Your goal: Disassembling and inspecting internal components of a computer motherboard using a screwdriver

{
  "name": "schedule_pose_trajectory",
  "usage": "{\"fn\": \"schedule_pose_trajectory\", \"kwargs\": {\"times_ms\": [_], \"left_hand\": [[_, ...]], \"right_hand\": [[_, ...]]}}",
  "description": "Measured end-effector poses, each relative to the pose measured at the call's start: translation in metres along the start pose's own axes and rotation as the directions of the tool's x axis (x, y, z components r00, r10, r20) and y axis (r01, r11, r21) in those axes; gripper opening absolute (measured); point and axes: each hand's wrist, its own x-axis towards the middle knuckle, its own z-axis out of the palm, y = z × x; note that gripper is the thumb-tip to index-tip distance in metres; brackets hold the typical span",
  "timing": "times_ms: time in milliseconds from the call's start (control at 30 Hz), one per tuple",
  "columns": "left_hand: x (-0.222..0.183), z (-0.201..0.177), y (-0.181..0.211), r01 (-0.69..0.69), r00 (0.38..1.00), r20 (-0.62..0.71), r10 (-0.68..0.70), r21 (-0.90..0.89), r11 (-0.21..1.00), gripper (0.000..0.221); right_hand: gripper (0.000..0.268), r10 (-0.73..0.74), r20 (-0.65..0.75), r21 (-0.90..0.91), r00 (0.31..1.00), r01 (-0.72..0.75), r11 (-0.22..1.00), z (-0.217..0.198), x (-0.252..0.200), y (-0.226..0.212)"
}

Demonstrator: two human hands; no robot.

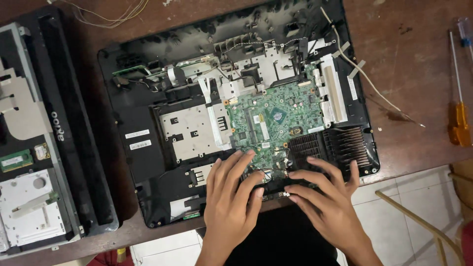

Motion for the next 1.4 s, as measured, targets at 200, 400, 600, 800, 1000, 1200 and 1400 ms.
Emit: {"fn": "schedule_pose_trajectory", "kwargs": {"times_ms": [200,400,600,800,1000,1200,1400], "left_hand": [[-0.001,0.003,-0.002,0.016,1.000,-0.005,-0.016,-0.005,1.000,0.021],[-0.002,0.006,-0.004,0.011,1.000,0.015,-0.011,0.013,1.000,0.021],[0.002,0.002,-0.003,-0.033,0.999,0.026,0.032,0.046,0.998,0.017],[0.001,0.005,-0.003,-0.019,0.999,0.045,0.017,0.044,0.999,0.022],[0.002,0.005,-0.002,-0.022,0.999,0.044,0.020,0.049,0.999,0.021],[0.000,0.007,-0.003,0.000,0.999,0.039,-0.002,0.042,0.999,0.022],[0.003,0.005,-0.001,-0.028,0.999,0.033,0.026,0.084,0.996,0.020]], "right_hand": [[0.009,0.051,-0.003,0.045,0.999,-0.050,0.998,0.002,0.001,0.002],[0.008,0.020,-0.017,0.011,1.000,-0.020,1.000,-0.001,0.005,-0.004],[0.007,-0.046,-0.093,-0.089,0.995,0.037,0.995,-0.003,0.008,-0.009],[0.009,-0.061,-0.068,-0.175,0.996,0.048,0.983,-0.009,0.010,-0.015],[0.008,-0.060,-0.046,-0.177,0.997,0.051,0.983,-0.011,0.011,-0.015],[0.011,-0.055,-0.041,-0.124,0.998,0.050,0.991,-0.009,0.011,-0.011],[0.011,-0.035,-0.021,-0.027,0.999,0.034,0.999,-0.008,0.013,-0.010]]}}
